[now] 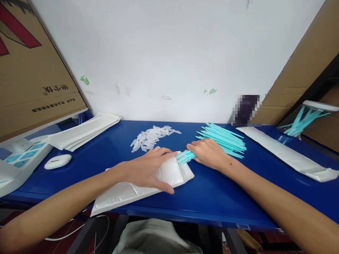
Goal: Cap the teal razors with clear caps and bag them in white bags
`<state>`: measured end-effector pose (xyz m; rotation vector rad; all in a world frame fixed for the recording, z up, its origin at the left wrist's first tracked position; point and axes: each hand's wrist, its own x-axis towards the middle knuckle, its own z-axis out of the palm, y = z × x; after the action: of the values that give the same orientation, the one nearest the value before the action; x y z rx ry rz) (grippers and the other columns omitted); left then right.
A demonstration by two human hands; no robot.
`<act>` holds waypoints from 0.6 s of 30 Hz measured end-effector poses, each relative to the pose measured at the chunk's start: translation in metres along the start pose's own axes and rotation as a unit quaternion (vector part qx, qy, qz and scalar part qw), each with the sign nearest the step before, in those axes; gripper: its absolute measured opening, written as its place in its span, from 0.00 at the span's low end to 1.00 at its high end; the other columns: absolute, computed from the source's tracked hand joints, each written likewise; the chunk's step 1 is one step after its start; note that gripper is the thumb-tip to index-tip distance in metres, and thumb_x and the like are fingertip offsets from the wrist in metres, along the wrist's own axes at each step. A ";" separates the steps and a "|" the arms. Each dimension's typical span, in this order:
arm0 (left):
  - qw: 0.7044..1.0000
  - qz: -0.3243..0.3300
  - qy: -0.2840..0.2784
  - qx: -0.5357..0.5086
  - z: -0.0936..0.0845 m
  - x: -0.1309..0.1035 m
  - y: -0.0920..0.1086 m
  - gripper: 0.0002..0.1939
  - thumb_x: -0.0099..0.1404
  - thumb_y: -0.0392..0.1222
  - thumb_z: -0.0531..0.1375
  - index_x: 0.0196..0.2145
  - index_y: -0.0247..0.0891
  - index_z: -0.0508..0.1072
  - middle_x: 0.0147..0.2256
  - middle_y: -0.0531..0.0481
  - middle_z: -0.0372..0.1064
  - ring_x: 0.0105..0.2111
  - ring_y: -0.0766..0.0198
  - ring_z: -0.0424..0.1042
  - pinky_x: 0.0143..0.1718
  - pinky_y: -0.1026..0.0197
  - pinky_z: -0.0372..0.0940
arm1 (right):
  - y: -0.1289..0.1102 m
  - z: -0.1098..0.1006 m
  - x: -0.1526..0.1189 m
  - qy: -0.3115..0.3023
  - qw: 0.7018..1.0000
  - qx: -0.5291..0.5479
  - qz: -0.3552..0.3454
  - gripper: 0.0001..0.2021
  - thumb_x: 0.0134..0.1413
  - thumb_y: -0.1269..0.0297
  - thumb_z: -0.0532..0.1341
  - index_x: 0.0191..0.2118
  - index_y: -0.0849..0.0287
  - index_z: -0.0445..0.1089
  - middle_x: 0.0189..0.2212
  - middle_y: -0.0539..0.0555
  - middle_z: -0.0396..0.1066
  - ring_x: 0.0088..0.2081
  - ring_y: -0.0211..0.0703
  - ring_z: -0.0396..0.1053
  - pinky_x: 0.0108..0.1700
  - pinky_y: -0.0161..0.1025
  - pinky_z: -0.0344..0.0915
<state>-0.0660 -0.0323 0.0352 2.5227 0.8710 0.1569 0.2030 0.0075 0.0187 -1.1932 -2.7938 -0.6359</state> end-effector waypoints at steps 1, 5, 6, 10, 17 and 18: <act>1.000 0.003 -0.003 0.020 0.003 0.000 0.000 0.56 0.58 0.73 0.62 0.72 0.43 0.46 0.65 0.35 0.52 0.60 0.38 0.55 0.59 0.37 0.54 | 0.000 -0.001 0.000 -0.018 1.000 0.002 -0.003 0.04 0.57 0.71 0.59 0.34 0.58 0.70 0.28 0.53 0.75 0.25 0.42 0.67 0.28 0.40 0.42; 0.999 0.009 0.012 0.044 0.009 0.002 0.000 0.53 0.58 0.71 0.63 0.70 0.43 0.50 0.61 0.36 0.55 0.57 0.40 0.56 0.58 0.40 0.55 | 0.002 -0.005 -0.001 -0.050 0.999 0.008 -0.020 0.05 0.57 0.73 0.58 0.35 0.57 0.70 0.29 0.53 0.77 0.26 0.42 0.70 0.27 0.40 0.41; 0.999 0.010 0.013 0.042 0.009 0.003 0.001 0.49 0.58 0.69 0.64 0.68 0.42 0.54 0.59 0.37 0.57 0.55 0.42 0.57 0.57 0.42 0.56 | 0.003 -0.006 -0.002 -0.055 0.998 0.009 -0.022 0.05 0.57 0.72 0.58 0.35 0.57 0.70 0.29 0.53 0.77 0.26 0.42 0.71 0.27 0.40 0.40; 1.000 0.004 0.021 0.023 0.005 0.005 0.000 0.41 0.59 0.65 0.66 0.61 0.38 0.60 0.52 0.40 0.59 0.50 0.47 0.59 0.52 0.47 0.60 | 0.002 -0.011 -0.004 -0.053 0.998 0.002 -0.016 0.03 0.57 0.72 0.59 0.34 0.57 0.68 0.29 0.53 0.76 0.26 0.43 0.71 0.27 0.40 0.40; 0.998 0.051 0.040 -0.028 0.003 0.006 -0.001 0.38 0.60 0.61 0.67 0.58 0.39 0.59 0.50 0.42 0.60 0.49 0.48 0.62 0.51 0.48 0.61 | -0.001 -0.015 0.000 -0.029 0.999 -0.028 -0.029 0.11 0.47 0.77 0.62 0.37 0.58 0.68 0.31 0.54 0.76 0.30 0.45 0.73 0.28 0.39 0.45; 0.997 0.063 0.036 -0.031 0.003 0.006 -0.001 0.37 0.60 0.61 0.67 0.58 0.39 0.59 0.50 0.42 0.60 0.49 0.49 0.62 0.50 0.49 0.61 | 0.000 -0.016 0.001 -0.023 0.999 -0.028 -0.031 0.11 0.46 0.77 0.63 0.37 0.58 0.68 0.31 0.54 0.76 0.30 0.46 0.73 0.29 0.39 0.46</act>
<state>-0.0612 -0.0292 0.0321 2.5268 0.7215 0.3129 0.2005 0.0027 0.0335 -1.1478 -2.8794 -0.7043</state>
